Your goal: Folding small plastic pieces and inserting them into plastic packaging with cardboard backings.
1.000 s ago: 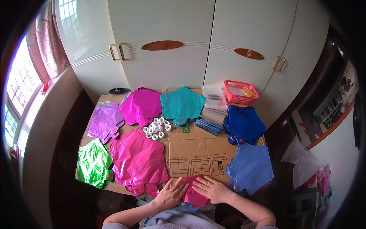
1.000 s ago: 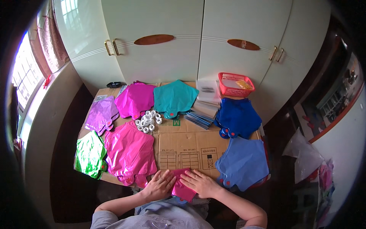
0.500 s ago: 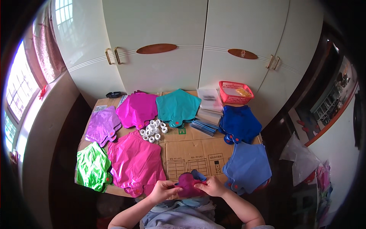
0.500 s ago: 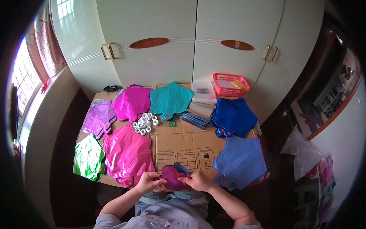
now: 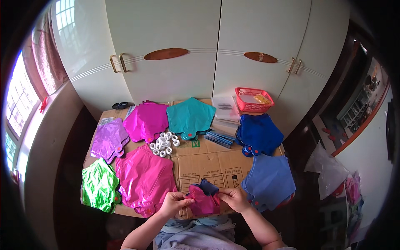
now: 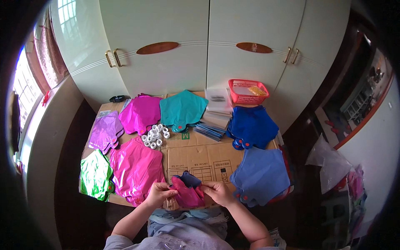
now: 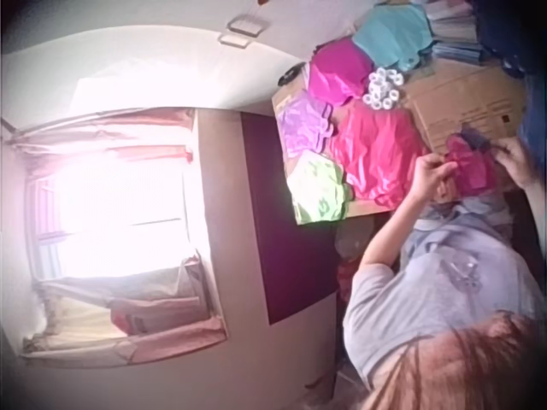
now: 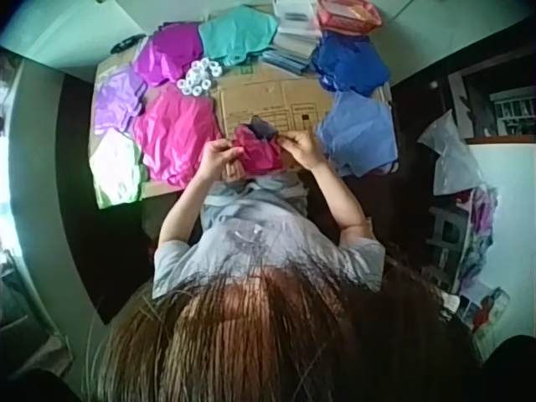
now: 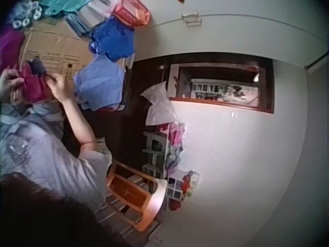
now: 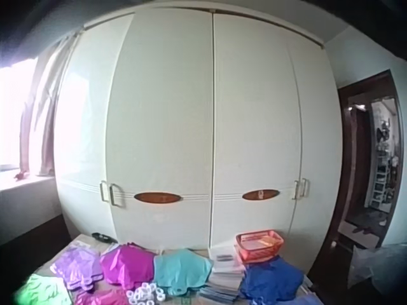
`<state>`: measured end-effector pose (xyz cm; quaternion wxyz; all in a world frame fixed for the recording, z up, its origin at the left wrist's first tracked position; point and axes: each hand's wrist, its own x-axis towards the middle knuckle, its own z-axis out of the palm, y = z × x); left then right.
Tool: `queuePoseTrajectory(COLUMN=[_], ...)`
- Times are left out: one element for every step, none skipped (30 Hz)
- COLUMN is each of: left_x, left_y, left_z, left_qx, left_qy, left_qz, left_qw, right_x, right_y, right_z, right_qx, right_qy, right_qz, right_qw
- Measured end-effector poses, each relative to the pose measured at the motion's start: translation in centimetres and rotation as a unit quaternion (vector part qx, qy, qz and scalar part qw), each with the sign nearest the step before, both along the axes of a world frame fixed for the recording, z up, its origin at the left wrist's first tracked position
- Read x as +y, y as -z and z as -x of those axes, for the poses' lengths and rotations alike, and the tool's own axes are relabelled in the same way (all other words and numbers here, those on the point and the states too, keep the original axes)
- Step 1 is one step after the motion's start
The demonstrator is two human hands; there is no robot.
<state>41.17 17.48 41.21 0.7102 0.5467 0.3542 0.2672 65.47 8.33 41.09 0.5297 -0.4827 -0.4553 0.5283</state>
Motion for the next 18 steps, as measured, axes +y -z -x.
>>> queuePoseTrajectory(left_x=[0.1,0.1,0.2,0.2,0.3,0.3,0.5,0.6,0.6,0.7,0.7,0.7,0.6,0.5,0.6,0.8,0.9,0.9], left_y=[0.1,0.2,0.0,-0.3,-0.5,-0.5,-0.3,-0.1,0.0,0.1,0.1,-0.1,-0.5,-0.7,-0.5,-0.2,0.1,0.1], left_z=[0.0,0.0,-0.1,-0.2,-0.3,-0.4,-0.4,-0.5,-0.5,-0.6,-0.6,-0.7,-0.8,-0.8,-0.7,-0.5,-0.4,-0.4], left_qx=[0.0,0.0,0.007,0.013,0.02,0.02,0.02,0.02,0.019,0.018,0.018,0.013,0.008,0.003,0.017,0.031,0.044,0.044], left_qy=[-0.004,-0.009,-0.006,-0.003,0.0,-0.003,-0.005,-0.007,-0.01,-0.013,-0.015,-0.02,-0.026,-0.031,-0.028,-0.025,-0.022,-0.018], left_qz=[0.007,0.015,-0.008,-0.032,-0.055,-0.067,-0.08,-0.093,-0.093,-0.094,-0.094,-0.088,-0.082,-0.077,-0.079,-0.082,-0.085,-0.087], left_qw=[1.0,1.0,1.0,0.999,0.998,0.998,0.997,0.995,0.995,0.995,0.995,0.996,0.996,0.997,0.996,0.996,0.995,0.995], right_x=[0.0,0.1,0.2,0.2,0.2,0.2,0.2,0.4,0.7,0.8,0.7,0.5,0.4,0.4,0.4,0.4,0.4,0.3], right_y=[0.0,0.0,0.0,0.0,-0.2,-0.4,-0.4,0.0,0.6,0.9,0.7,-0.1,-0.5,-0.5,-0.4,-0.4,-0.8,-1.4], right_z=[0.2,0.5,0.8,1.2,1.5,1.9,2.2,2.6,3.0,3.2,3.1,3.0,3.0,2.9,2.8,2.8,2.9,3.1], right_qx=[-0.032,-0.083,-0.136,-0.188,-0.201,-0.214,-0.227,-0.177,-0.126,-0.075,-0.112,-0.15,-0.188,-0.187,-0.185,-0.184,-0.195,-0.206], right_qy=[0.018,0.05,0.084,0.117,0.138,0.159,0.18,0.196,0.211,0.226,0.218,0.208,0.198,0.189,0.181,0.172,0.165,0.159], right_qz=[-0.006,-0.006,-0.006,-0.005,-0.019,-0.034,-0.049,-0.067,-0.086,-0.104,-0.109,-0.115,-0.12,-0.129,-0.138,-0.146,-0.14,-0.133], right_qw=[0.999,0.995,0.987,0.975,0.97,0.963,0.956,0.962,0.965,0.966,0.963,0.96,0.955,0.955,0.956,0.957,0.957,0.956])
